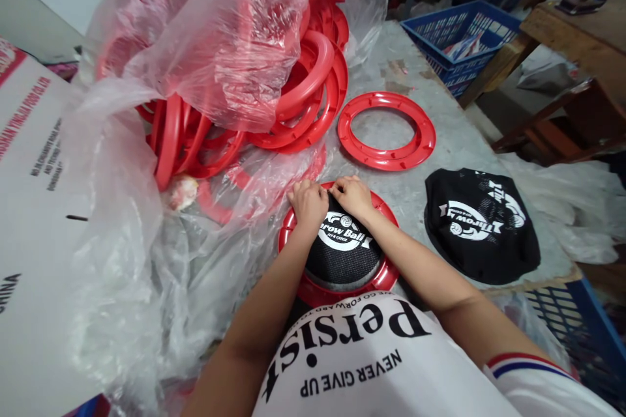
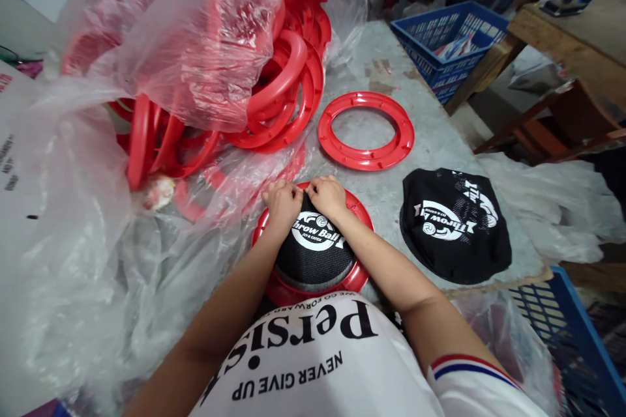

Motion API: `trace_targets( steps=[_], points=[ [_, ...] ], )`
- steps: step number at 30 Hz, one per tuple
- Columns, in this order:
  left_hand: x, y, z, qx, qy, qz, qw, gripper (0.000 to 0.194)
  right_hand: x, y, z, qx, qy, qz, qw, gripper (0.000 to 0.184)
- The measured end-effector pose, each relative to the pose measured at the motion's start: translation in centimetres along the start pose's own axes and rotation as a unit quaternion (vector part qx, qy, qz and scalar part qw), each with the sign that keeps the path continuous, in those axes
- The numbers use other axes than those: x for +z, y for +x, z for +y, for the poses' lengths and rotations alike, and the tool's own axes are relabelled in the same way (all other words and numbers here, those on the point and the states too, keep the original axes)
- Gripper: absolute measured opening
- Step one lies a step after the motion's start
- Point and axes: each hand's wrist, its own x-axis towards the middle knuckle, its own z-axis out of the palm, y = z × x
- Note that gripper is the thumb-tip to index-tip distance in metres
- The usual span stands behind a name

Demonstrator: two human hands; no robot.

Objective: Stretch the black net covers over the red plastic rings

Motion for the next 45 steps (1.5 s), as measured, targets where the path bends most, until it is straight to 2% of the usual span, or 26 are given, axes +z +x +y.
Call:
trace_targets(
  steps=[6, 11, 13, 15, 16, 18, 20, 22, 24, 27, 29, 31, 34, 38, 42, 45],
  points=[
    [0.0, 0.3, 0.5, -0.022, 0.019, -0.018, 0.999, 0.028, -0.1, 0.6, -0.6, 0.017, -0.018, -0.022, 0.999, 0.018],
    [0.3, -0.1, 0.4, 0.014, 0.018, -0.014, 1.000, 0.033, -1.6, 0.8, 0.4, -0.015, -0.003, -0.057, 0.998, 0.016],
    [0.4, -0.2, -0.1, 0.036, 0.000, 0.000, 0.999, 0.032, -2.8, -0.6, 1.1, -0.046, -0.003, -0.026, 0.999, 0.020],
    [0.1, -0.4, -0.7, 0.062, -0.019, 0.025, 0.998, 0.032, -4.0, -3.1, 1.6, -0.120, 0.001, -0.001, 0.993, 0.016],
    [-0.2, -0.7, -1.0, 0.079, -0.026, 0.042, 0.996, 0.032, -4.5, -4.6, 1.7, -0.174, 0.012, -0.013, 0.985, 0.013],
    [-1.3, -1.8, -1.5, 0.118, -0.035, 0.078, 0.989, 0.030, -5.1, -7.7, 1.6, -0.283, 0.034, -0.092, 0.954, 0.012],
    [-2.5, -3.7, -1.9, 0.167, -0.052, 0.087, 0.981, 0.024, -4.9, -10.3, 1.4, -0.333, 0.025, -0.166, 0.928, 0.020],
    [-3.5, -6.1, -2.3, 0.226, -0.080, 0.043, 0.970, 0.019, -4.3, -12.0, 1.2, -0.338, 0.003, -0.204, 0.919, 0.029],
    [-4.0, -8.6, -2.7, 0.285, -0.105, -0.034, 0.952, 0.015, -3.5, -12.6, 1.2, -0.334, 0.001, -0.214, 0.918, 0.029],
    [-4.0, -11.6, -3.5, 0.324, -0.123, -0.128, 0.929, 0.008, -2.6, -12.7, 1.6, -0.339, 0.045, -0.196, 0.919, 0.020],
    [-3.7, -12.8, -3.8, 0.319, -0.122, -0.159, 0.926, 0.002, -2.4, -12.7, 1.9, -0.345, 0.086, -0.176, 0.918, 0.016],
    [-3.4, -13.5, -3.7, 0.312, -0.113, -0.172, 0.928, 0.013, -2.4, -12.8, 2.1, -0.347, 0.126, -0.157, 0.916, 0.012],
    [-3.0, -14.1, -3.3, 0.312, -0.096, -0.161, 0.931, 0.026, -2.6, -12.9, 2.0, -0.348, 0.164, -0.128, 0.914, 0.011],
    [-2.6, -14.8, -2.6, 0.322, -0.052, -0.107, 0.939, 0.007, -3.0, -13.4, 1.7, -0.348, 0.176, -0.107, 0.914, 0.011],
    [-2.4, -15.5, -2.3, 0.312, -0.066, -0.069, 0.945, 0.012, -3.3, -15.1, 1.4, -0.315, 0.170, -0.050, 0.933, 0.008],
    [-2.4, -15.9, -2.1, 0.304, -0.083, -0.047, 0.948, 0.012, -3.2, -16.6, 1.1, -0.303, 0.166, 0.016, 0.938, 0.026]
  ],
)
